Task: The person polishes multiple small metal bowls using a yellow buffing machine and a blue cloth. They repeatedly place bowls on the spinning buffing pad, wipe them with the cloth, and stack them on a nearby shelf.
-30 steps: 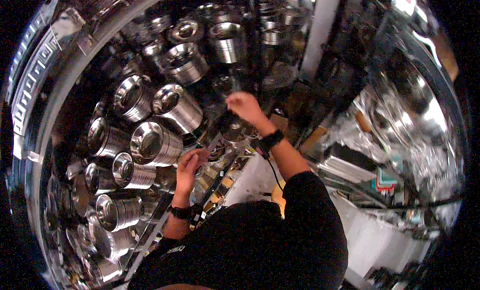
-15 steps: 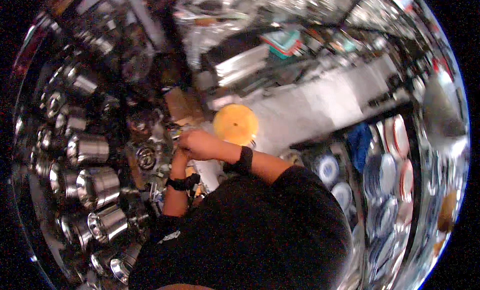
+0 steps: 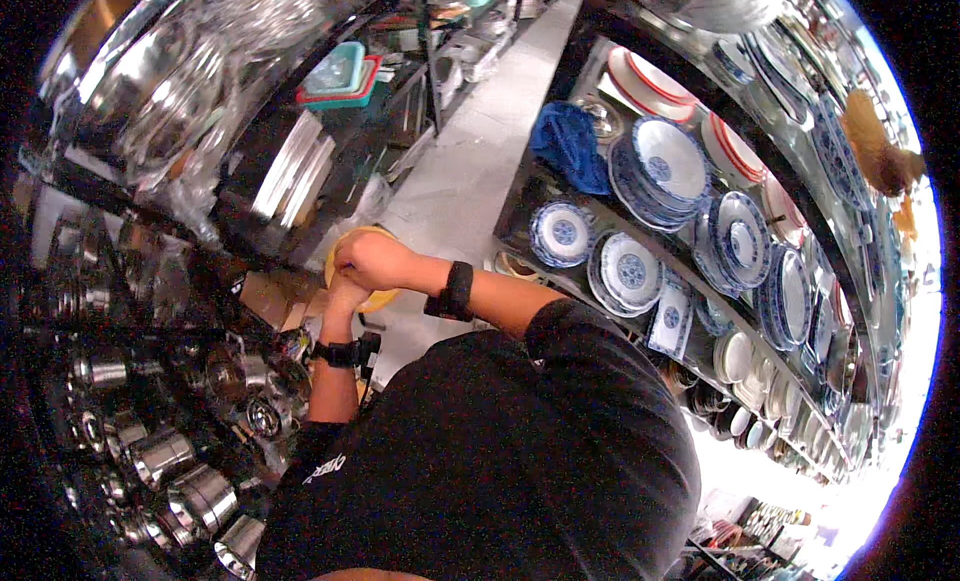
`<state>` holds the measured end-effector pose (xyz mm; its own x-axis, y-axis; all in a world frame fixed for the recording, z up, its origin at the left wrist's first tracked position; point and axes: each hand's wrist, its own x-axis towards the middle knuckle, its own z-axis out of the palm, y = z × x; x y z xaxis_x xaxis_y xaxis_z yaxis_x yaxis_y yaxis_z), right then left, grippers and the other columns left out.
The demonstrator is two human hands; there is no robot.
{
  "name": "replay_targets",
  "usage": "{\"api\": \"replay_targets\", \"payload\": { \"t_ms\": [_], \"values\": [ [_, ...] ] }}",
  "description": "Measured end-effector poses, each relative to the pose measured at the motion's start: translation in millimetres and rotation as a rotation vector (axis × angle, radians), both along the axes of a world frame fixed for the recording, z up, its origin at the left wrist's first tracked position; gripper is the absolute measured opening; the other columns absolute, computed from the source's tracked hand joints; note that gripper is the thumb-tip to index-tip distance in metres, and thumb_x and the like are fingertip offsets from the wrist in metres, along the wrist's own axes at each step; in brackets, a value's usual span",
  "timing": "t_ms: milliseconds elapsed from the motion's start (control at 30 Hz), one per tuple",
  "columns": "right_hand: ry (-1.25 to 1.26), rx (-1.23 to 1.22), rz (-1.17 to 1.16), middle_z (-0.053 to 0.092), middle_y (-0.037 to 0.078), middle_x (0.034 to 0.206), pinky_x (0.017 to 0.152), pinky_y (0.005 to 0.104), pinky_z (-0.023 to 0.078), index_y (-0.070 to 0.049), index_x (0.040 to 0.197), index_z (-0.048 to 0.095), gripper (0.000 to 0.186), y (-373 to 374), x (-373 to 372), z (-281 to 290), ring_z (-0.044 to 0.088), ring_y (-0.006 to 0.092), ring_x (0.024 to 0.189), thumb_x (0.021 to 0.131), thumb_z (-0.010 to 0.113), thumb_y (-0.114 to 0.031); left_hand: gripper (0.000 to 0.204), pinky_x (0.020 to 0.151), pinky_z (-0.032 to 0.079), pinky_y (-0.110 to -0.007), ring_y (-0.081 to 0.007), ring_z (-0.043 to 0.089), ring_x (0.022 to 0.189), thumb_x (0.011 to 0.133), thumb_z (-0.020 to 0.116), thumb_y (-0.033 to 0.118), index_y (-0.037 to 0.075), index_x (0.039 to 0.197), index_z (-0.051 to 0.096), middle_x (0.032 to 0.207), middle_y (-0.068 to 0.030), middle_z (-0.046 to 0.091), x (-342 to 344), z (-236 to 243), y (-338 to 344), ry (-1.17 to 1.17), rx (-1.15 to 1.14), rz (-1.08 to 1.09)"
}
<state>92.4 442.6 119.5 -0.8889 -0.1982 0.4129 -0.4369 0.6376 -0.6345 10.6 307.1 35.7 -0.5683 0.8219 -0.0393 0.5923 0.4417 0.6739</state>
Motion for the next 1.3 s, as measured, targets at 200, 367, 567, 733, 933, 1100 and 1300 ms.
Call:
{"api": "replay_targets", "payload": {
  "t_ms": [200,367,567,733,933,1100,1300],
  "values": [
    [-0.329,0.324,-0.232,0.063,0.014,0.086,0.071,0.0424,0.051,-0.006,0.089,0.064,0.017,118,83,-8,0.061,0.0329,0.081,0.074,0.06,-0.008,0.037,0.091,0.046,-0.042,-0.0385,0.058,0.105,0.086,0.058,0.028,0.0,0.109,0.063,0.114,-0.0239,0.061,7,56,89,-0.074,-0.079,0.22],
    [0.121,0.42,-0.985,0.063,0.016,0.103,0.079,0.0445,0.048,-0.006,0.104,0.064,0.037,266,124,37,0.059,0.0345,0.099,0.072,0.071,-0.023,0.04,0.092,0.046,-0.042,-0.037,0.058,0.107,0.084,0.06,0.027,-0.002,0.112,0.062,0.114,-0.0223,0.062,25,57,86,0.138,-0.004,0.274],
    [-0.294,0.461,-1.27,0.04,0.023,0.14,0.092,0.0515,0.047,-0.019,0.133,0.047,0.076,303,121,-14,0.05,0.0473,0.113,0.068,0.078,-0.043,0.038,0.092,0.046,-0.042,-0.0372,0.058,0.105,0.08,0.063,0.019,0.001,0.113,0.062,0.113,-0.0198,0.062,44,71,100,0.276,0.092,0.316],
    [-0.422,0.477,-1.248,0.052,0.021,0.125,0.089,0.0474,0.047,-0.011,0.116,0.059,0.05,331,110,-41,0.055,0.0412,0.106,0.069,0.071,-0.024,0.035,0.085,0.047,-0.045,-0.0362,0.058,0.1,0.076,0.066,0.015,0.001,0.107,0.06,0.106,-0.0159,0.061,46,80,71,0.398,0.24,0.385],
    [0.014,0.312,-0.993,0.061,0.016,0.109,0.092,0.0388,0.046,-0.002,0.103,0.061,0.039,311,119,9,0.058,0.0347,0.103,0.064,0.069,0.0,0.054,0.091,0.045,-0.044,-0.0371,0.054,0.109,0.075,0.069,0.015,0.003,0.125,0.051,0.119,-0.0189,0.056,42,96,27,0.339,0.16,0.462],
    [-0.02,-0.116,-0.238,0.058,0.014,0.116,0.095,0.0335,0.04,-0.003,0.089,0.053,0.027,175,38,82,0.054,0.0262,0.109,0.064,0.06,0.003,0.079,0.102,0.04,-0.04,-0.0331,0.047,0.124,0.078,0.072,0.021,0.005,0.143,0.03,0.135,-0.0205,0.046,48,106,-16,0.14,0.333,0.391],
    [-0.28,-0.483,0.309,0.054,0.013,0.125,0.099,0.0363,0.04,-0.005,0.102,0.055,0.039,9,-50,54,0.053,0.0275,0.113,0.065,0.063,0.003,0.077,0.103,0.04,-0.035,-0.0218,0.047,0.124,0.079,0.07,0.008,0.003,0.143,0.027,0.134,-0.0145,0.048,40,95,-68,-0.415,0.862,0.474]
  ]
}}
